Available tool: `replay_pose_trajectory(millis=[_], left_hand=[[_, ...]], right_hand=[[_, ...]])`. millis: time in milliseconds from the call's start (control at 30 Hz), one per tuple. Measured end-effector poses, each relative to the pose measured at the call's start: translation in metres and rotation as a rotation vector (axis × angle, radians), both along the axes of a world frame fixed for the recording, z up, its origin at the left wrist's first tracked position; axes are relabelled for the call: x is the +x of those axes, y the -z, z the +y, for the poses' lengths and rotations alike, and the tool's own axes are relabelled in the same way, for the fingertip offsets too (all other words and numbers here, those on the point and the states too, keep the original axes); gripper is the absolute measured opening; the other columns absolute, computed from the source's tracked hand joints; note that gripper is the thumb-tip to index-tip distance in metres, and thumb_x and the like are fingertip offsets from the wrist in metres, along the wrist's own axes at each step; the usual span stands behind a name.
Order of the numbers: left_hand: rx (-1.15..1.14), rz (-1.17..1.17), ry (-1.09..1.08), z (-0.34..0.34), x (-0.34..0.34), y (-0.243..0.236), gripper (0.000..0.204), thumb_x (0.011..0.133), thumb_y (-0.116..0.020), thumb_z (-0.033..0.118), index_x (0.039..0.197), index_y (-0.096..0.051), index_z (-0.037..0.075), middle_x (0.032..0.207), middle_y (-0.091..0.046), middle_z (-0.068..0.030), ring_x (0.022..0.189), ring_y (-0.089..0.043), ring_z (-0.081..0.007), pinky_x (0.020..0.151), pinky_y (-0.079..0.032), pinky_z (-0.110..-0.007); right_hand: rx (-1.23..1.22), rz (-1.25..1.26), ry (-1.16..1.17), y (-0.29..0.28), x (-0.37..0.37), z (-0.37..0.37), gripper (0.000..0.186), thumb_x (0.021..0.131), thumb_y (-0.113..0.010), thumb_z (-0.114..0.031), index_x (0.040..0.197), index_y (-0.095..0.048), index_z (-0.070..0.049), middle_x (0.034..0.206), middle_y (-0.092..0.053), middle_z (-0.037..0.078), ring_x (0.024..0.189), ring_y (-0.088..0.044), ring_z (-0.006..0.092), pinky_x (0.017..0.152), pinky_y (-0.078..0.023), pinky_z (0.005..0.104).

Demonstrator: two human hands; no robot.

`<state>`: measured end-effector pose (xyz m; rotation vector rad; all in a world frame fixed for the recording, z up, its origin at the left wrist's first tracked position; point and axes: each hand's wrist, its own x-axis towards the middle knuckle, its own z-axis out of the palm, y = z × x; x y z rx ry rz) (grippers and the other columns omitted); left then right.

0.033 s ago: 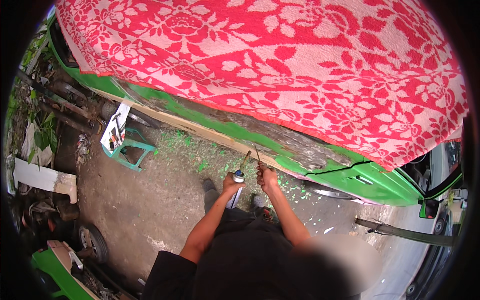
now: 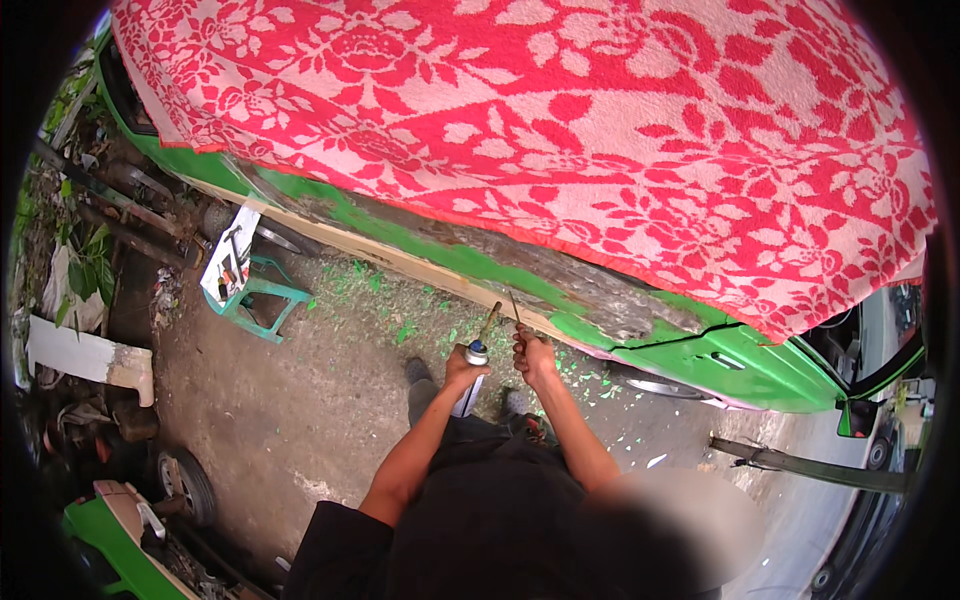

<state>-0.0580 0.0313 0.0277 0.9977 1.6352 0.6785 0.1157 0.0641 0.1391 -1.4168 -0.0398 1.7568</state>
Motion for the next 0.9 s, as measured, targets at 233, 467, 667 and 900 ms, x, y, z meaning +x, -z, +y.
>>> replay_pose_trajectory(millis=[233,467,667,900], left_hand=[[-0.037,-0.064,0.005,0.016,0.011,-0.04,0.053,0.054,-0.085,0.011,0.096,-0.053,0.002,0.088,-0.065,-0.0096,0.081,-0.063,-0.0184,0.071,-0.051,-0.034],[-0.02,-0.049,0.062,0.022,0.017,-0.034,0.051,0.054,-0.085,0.009,0.094,-0.053,0.002,0.087,-0.064,-0.0089,0.08,-0.063,-0.0174,0.069,-0.051,-0.033],[0.036,-0.037,0.028,0.027,-0.006,0.01,0.053,0.055,-0.085,0.01,0.096,-0.053,0.002,0.088,-0.065,-0.0107,0.08,-0.064,-0.0198,0.07,-0.051,-0.035],[-0.032,-0.019,0.034,0.029,-0.001,0.003,0.052,0.056,-0.084,0.009,0.097,-0.053,0.002,0.09,-0.065,-0.0109,0.082,-0.063,-0.0199,0.071,-0.051,-0.035]], right_hand=[[-0.035,-0.03,0.022,-0.001,0.007,0.004,0.008,0.094,-0.047,-0.014,0.097,-0.055,-0.014,0.07,-0.047,0.0,0.042,-0.033,0.0061,0.033,-0.021,0.021],[-0.017,-0.049,0.011,0.01,0.01,0.007,0.005,0.094,-0.049,-0.014,0.095,-0.054,-0.013,0.067,-0.046,0.0,0.041,-0.032,0.0065,0.033,-0.02,0.0217],[0.009,-0.025,-0.051,0.009,-0.007,0.019,0.005,0.093,-0.049,-0.013,0.095,-0.053,-0.012,0.062,-0.043,-0.001,0.039,-0.03,0.007,0.032,-0.021,0.0227],[-0.017,-0.032,-0.069,0.004,-0.004,0.018,0.006,0.093,-0.049,-0.014,0.094,-0.054,-0.012,0.062,-0.043,-0.001,0.039,-0.03,0.0065,0.033,-0.02,0.0223]])
